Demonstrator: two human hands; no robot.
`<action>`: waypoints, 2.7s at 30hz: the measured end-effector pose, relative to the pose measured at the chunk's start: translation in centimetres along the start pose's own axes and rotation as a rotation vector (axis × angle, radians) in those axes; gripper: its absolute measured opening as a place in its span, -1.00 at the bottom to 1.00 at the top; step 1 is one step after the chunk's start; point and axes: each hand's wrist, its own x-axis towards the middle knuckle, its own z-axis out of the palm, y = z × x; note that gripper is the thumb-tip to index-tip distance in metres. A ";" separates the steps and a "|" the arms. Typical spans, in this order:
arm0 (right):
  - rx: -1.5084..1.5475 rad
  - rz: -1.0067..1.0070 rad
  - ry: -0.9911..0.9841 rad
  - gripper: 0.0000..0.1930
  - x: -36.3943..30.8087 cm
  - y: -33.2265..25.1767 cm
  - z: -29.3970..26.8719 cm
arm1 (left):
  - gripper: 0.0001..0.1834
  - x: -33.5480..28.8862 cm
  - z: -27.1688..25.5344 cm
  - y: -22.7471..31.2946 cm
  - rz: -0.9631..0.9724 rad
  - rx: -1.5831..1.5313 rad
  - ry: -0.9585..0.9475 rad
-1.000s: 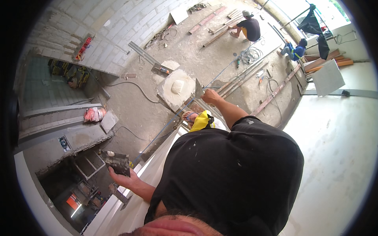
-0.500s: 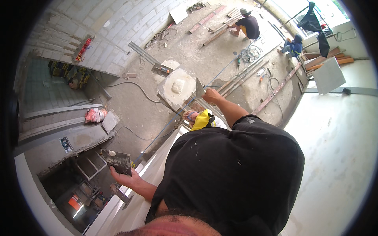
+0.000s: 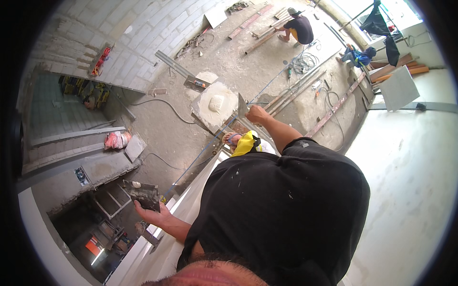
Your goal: The person applies plaster to a ceiling using a trowel and hawk. They repeatedly scoop plaster from the hawk and spread it onto the ceiling surface in smooth strokes, working on a section of the ceiling in a room under construction.
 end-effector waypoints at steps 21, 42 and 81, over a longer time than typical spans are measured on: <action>-0.004 -0.043 0.066 -0.52 1.0 0.9 0.9 | -0.53 0.3 -0.3 -0.1 0.009 -0.010 -0.050; 0.033 0.008 -0.020 -0.53 -0.3 0.4 0.6 | -0.55 0.4 -0.7 -0.1 0.018 0.003 -0.060; 1.224 -0.027 -0.323 -0.58 -1.1 -11.3 0.7 | -0.57 1.4 -2.3 -0.3 0.032 0.047 -0.055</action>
